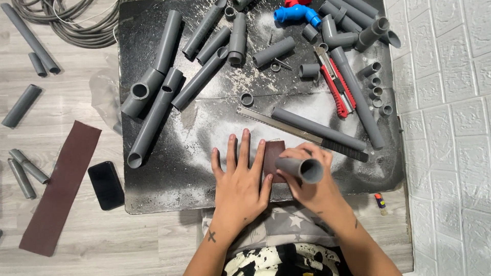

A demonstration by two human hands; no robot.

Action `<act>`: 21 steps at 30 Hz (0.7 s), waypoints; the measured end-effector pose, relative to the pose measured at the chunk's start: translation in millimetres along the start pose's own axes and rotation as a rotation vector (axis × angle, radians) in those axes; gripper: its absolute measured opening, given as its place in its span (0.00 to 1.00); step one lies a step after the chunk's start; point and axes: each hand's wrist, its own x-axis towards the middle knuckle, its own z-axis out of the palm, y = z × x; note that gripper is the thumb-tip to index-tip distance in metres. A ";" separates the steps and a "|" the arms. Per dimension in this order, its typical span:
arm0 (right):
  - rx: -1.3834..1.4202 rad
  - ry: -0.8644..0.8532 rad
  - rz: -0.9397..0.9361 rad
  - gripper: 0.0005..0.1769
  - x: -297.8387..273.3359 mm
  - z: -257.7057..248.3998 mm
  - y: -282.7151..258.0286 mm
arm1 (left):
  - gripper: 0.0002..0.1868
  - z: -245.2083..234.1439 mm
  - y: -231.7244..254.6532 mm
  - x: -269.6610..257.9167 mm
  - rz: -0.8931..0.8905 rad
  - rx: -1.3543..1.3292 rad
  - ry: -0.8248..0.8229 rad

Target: The person is manually sanding the rough edges of several PVC pipe pieces using a small sheet of sandpaper while sitting on the floor.

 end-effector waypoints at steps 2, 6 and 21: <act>0.031 -0.009 -0.036 0.20 4.1 -2.7 -12.2 | 0.36 -2.2 0.1 0.0 0.005 -0.010 0.002; -0.061 0.002 -0.024 0.18 16.4 10.4 -9.2 | 0.37 -2.0 1.2 0.5 -0.012 -0.146 -0.011; -0.100 -0.004 0.010 0.21 20.4 10.1 -5.9 | 0.37 -2.6 2.4 0.1 -0.020 -0.163 -0.019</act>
